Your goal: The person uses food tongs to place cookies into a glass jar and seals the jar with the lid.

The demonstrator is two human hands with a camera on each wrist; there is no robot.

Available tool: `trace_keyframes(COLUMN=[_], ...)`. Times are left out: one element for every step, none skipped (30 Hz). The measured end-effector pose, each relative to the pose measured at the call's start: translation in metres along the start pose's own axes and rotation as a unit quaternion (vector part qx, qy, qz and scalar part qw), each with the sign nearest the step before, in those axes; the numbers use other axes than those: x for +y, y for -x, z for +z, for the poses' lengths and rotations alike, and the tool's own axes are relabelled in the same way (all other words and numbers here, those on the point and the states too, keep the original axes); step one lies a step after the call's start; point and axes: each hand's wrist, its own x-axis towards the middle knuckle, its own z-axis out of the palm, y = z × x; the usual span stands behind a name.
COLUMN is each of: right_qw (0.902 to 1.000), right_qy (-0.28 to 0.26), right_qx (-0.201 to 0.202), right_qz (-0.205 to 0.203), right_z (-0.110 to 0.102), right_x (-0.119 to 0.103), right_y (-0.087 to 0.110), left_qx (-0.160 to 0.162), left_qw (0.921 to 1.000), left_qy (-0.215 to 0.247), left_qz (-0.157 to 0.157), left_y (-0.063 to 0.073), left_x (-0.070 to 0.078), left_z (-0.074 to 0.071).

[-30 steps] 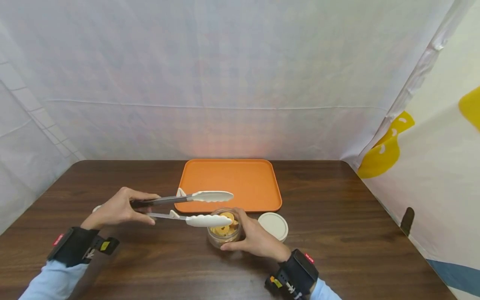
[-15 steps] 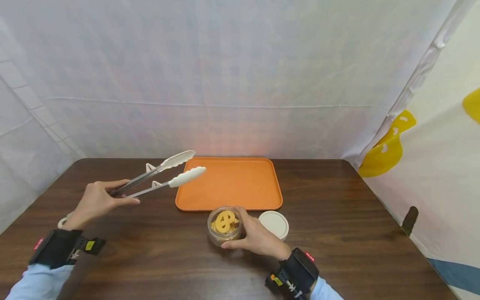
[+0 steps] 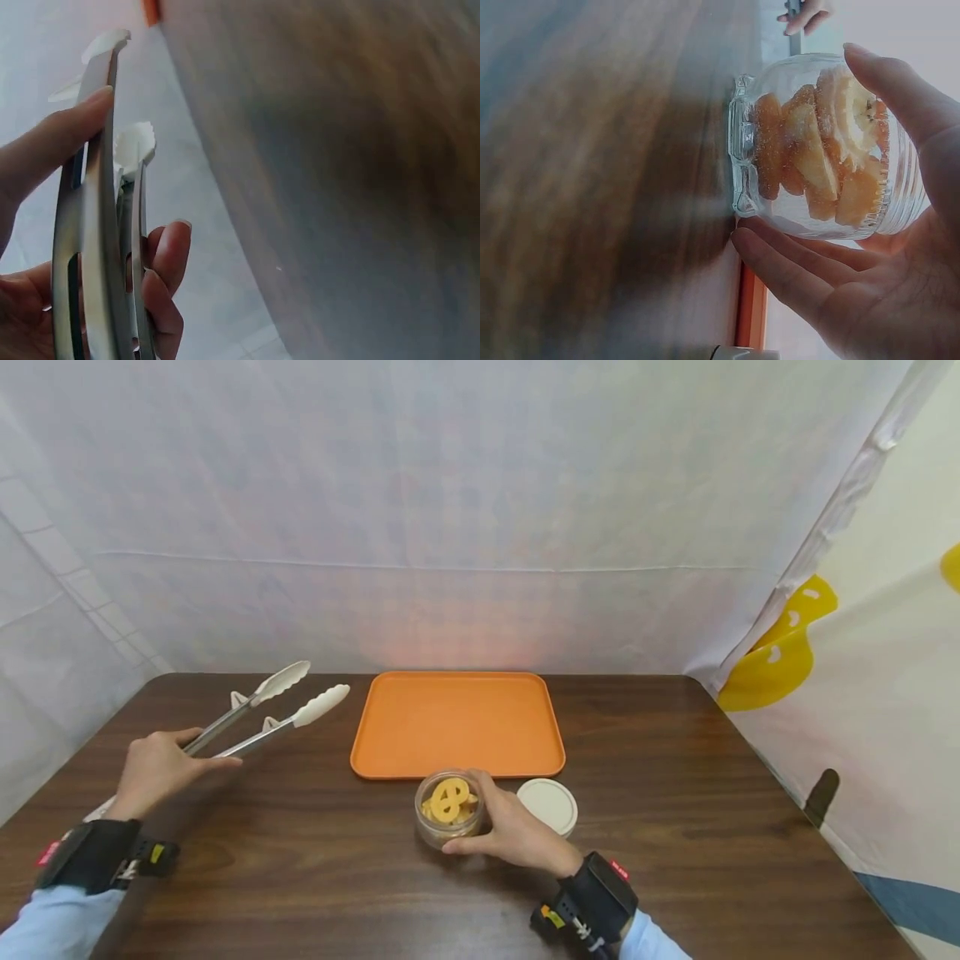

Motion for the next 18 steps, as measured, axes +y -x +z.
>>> trace_keyframes(right_qw=[1.0,1.0,1.0,1.0,1.0,1.0,1.0,1.0,1.0,1.0,1.0,1.0,1.0,1.0,1.0,1.0,1.0,1.0], right_qy=[0.0,0.002,0.001,0.0,0.0,0.0,0.0,0.0,0.0,0.001,0.001,0.0,-0.001,-0.003,-0.003,-0.003,-0.004,-0.005], right_qx=[0.0,0.0,-0.001,-0.001,-0.001,-0.001,-0.001,-0.002,-0.002,-0.001,-0.001,-0.002,-0.003,-0.003,-0.003,-0.003,-0.004,-0.004], right_qz=[-0.001,-0.001,-0.001,-0.002,-0.002,-0.002,-0.001,0.0,0.0,0.001,0.002,0.004,0.005,0.005,0.005,0.004,0.003,0.003], right_z=[0.0,-0.0001,-0.0001,-0.0001,-0.0002,-0.0002,-0.0003,-0.0004,-0.0005,-0.0007,-0.0008,-0.001,-0.001,-0.0011,-0.0011,-0.001,-0.0009,-0.0007], right_x=[-0.0001,-0.0004,-0.0005,-0.0006,-0.0007,-0.0008,-0.0008,-0.001,-0.001,-0.0011,-0.0011,-0.0012,-0.0012,-0.0012,-0.0013,-0.0014,-0.0015,-0.0016], right_y=[-0.0001,-0.0001,0.0,-0.0001,-0.0002,-0.0002,-0.0002,-0.0001,-0.0001,-0.0001,0.0,0.0001,0.0001,0.0002,0.0003,0.0005,0.0007,0.0008], left_qx=[-0.006,-0.013,-0.022,-0.031,-0.037,-0.045,-0.053,-0.062,-0.072,-0.082,-0.093,-0.105,-0.116,-0.125,-0.131,-0.138,-0.144,-0.15], left_qw=[1.0,0.9998,0.9995,0.9991,0.9988,0.9983,0.998,0.9974,0.9967,0.9959,0.9949,0.9936,0.9923,0.9912,0.9903,0.9893,0.9883,0.9872], left_qy=[-0.006,-0.012,-0.017,-0.023,-0.025,-0.025,-0.025,-0.024,-0.023,-0.022,-0.021,-0.02,-0.019,-0.02,-0.02,-0.021,-0.022,-0.023], left_qz=[-0.005,-0.009,-0.016,-0.02,-0.022,-0.025,-0.026,-0.028,-0.031,-0.032,-0.034,-0.036,-0.038,-0.039,-0.041,-0.043,-0.045,-0.049], left_y=[0.0,0.0002,0.0004,0.0004,0.0005,0.0007,0.0007,0.0008,0.0008,0.0009,0.0012,0.0017,0.0019,0.0021,0.0023,0.0024,0.0027,0.0027], left_x=[-0.0015,-0.0027,-0.0034,-0.0041,-0.0046,-0.0046,-0.0046,-0.0042,-0.0034,-0.0026,-0.0016,-0.0007,0.0001,0.0008,0.0015,0.002,0.0024,0.0024], left_z=[0.0012,0.0024,0.0033,0.0042,0.0049,0.0054,0.0058,0.0057,0.0052,0.0046,0.0041,0.0038,0.0034,0.0032,0.0031,0.0032,0.0035,0.0037])
